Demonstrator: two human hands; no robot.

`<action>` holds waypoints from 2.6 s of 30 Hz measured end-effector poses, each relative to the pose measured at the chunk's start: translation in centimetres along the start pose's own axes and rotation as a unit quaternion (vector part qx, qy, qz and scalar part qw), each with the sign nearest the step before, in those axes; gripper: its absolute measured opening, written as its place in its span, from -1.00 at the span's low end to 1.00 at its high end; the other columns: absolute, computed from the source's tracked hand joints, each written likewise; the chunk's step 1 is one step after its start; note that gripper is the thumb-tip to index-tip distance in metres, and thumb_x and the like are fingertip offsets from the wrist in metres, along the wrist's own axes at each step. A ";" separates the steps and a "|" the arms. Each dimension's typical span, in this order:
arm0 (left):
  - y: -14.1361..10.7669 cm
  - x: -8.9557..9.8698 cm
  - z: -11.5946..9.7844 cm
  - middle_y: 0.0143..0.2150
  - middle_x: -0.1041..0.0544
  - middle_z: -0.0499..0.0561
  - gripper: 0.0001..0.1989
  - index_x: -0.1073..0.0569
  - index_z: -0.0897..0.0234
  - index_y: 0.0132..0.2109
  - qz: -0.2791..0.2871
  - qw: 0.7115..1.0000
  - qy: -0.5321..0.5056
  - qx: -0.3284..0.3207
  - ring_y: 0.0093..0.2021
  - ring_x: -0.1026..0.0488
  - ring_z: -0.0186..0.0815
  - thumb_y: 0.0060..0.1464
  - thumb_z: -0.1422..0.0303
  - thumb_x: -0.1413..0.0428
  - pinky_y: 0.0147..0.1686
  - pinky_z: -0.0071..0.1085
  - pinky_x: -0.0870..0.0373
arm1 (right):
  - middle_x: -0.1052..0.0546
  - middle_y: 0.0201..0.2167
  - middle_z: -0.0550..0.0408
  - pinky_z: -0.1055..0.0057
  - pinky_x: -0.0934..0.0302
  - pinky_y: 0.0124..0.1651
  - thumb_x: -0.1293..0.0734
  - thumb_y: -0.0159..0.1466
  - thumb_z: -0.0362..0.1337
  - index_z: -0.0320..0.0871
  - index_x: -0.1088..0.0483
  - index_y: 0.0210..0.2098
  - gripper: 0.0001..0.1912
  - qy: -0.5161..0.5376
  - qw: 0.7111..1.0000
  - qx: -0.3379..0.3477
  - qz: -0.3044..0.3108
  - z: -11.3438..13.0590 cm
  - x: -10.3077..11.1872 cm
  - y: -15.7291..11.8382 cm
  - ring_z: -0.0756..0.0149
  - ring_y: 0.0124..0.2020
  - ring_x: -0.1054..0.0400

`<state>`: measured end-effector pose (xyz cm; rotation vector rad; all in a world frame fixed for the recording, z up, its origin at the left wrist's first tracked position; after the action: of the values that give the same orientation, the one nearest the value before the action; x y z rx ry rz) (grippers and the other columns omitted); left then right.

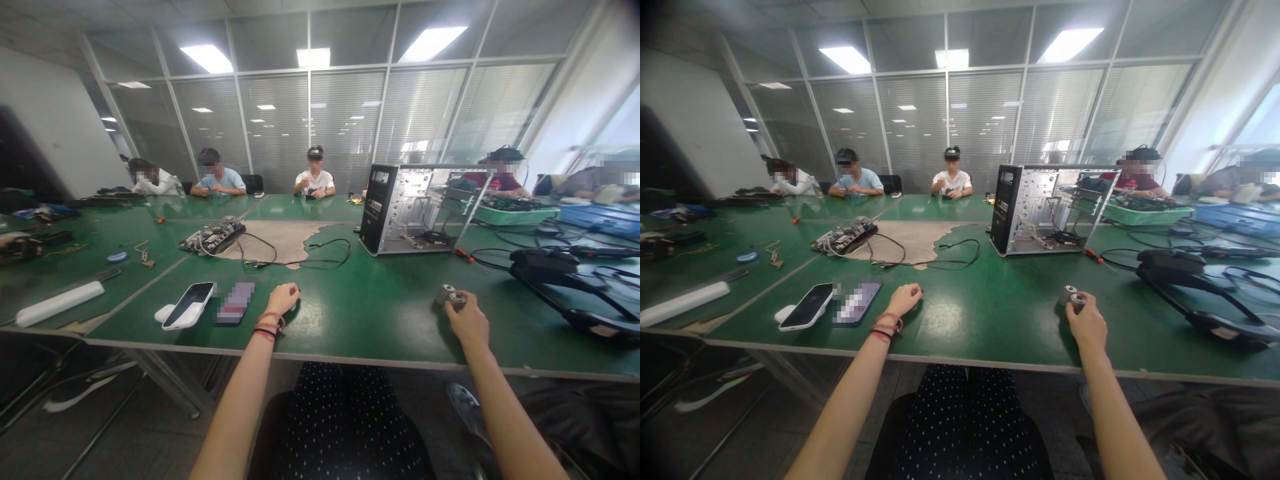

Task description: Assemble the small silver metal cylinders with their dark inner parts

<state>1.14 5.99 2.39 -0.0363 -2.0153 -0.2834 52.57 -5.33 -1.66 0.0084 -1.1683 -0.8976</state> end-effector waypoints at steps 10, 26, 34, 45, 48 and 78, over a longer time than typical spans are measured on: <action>0.0 0.1 -0.2 -0.39 -0.55 -0.03 -0.81 -0.48 0.20 -0.36 0.000 1.000 0.008 -0.003 -0.37 -0.44 -0.33 0.03 0.29 0.01 -0.47 -0.52 -0.13 | -0.49 -0.33 -0.04 0.33 -0.16 -0.40 -0.17 0.16 -0.06 -0.11 -0.19 0.00 -0.54 -0.002 1.000 0.001 -0.007 -0.1 -0.1 0.0 0.10 -0.41 -0.39; -0.2 0.4 -0.4 -0.40 -0.55 -0.04 -0.82 -0.48 0.20 -0.39 -0.005 1.000 -0.001 0.003 -0.37 -0.44 -0.33 0.03 0.31 0.00 -0.47 -0.52 -0.15 | -0.48 -0.27 -0.08 0.30 -0.18 -0.34 -0.14 0.19 -0.09 -0.14 -0.17 0.05 -0.53 0.028 0.999 0.028 -0.022 2.2 1.0 -0.1 0.10 -0.36 -0.39; 0.0 0.4 -0.4 -0.40 -0.55 -0.04 -0.84 -0.47 0.20 -0.40 -0.006 1.000 -0.014 0.002 -0.37 -0.43 -0.33 0.03 0.32 0.00 -0.46 -0.52 -0.14 | -0.45 -0.15 -0.13 0.27 -0.18 -0.22 -0.12 0.22 -0.08 -0.20 -0.14 0.08 -0.50 0.133 0.987 0.040 -0.080 7.1 2.3 -1.4 0.09 -0.25 -0.37; 0.9 0.0 -1.0 -0.55 -0.46 -0.08 -0.85 -0.42 0.26 -0.43 0.012 0.988 -0.151 0.004 -0.49 -0.40 -0.39 0.02 0.36 0.01 -0.49 -0.54 -0.23 | -0.45 -0.17 -0.02 0.20 -0.27 -0.13 -0.25 0.17 -0.12 -0.12 -0.19 0.04 -0.54 0.427 0.870 0.226 0.095 20.1 1.2 -3.0 0.18 -0.21 -0.37; 2.4 -0.5 -2.3 -0.59 -0.42 -0.12 -0.85 -0.39 0.28 -0.37 0.040 0.974 -0.222 -0.013 -0.63 -0.34 -0.45 0.04 0.34 0.03 -0.59 -0.56 -0.23 | -0.46 -0.20 0.04 0.27 -0.30 -0.16 -0.27 0.17 -0.19 -0.09 -0.19 0.03 -0.56 0.455 0.837 0.261 0.155 24.0 0.0 -3.8 0.23 -0.21 -0.38; 3.6 -5.3 -9.8 -0.23 -0.49 0.06 -0.69 -0.40 0.32 -0.14 0.131 0.844 -0.515 -0.078 -0.34 -0.46 -0.33 -0.08 0.37 -0.20 -0.36 -0.48 -0.37 | -0.49 -0.32 0.13 0.39 -0.32 -0.32 -0.30 0.12 -0.32 -0.08 -0.08 0.05 -0.48 0.447 0.800 0.254 0.309 28.7 -5.4 -8.2 0.36 -0.40 -0.39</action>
<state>12.70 7.92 2.51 -0.6985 -3.0011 -0.2760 24.37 4.87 2.92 0.4262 -0.4063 0.0776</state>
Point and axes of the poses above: each hand's wrist, its own y-axis towards the middle knuckle, its own x-axis out of the back of the hand, z = x × y, the point moved 7 cm from there along y, towards the middle knuckle
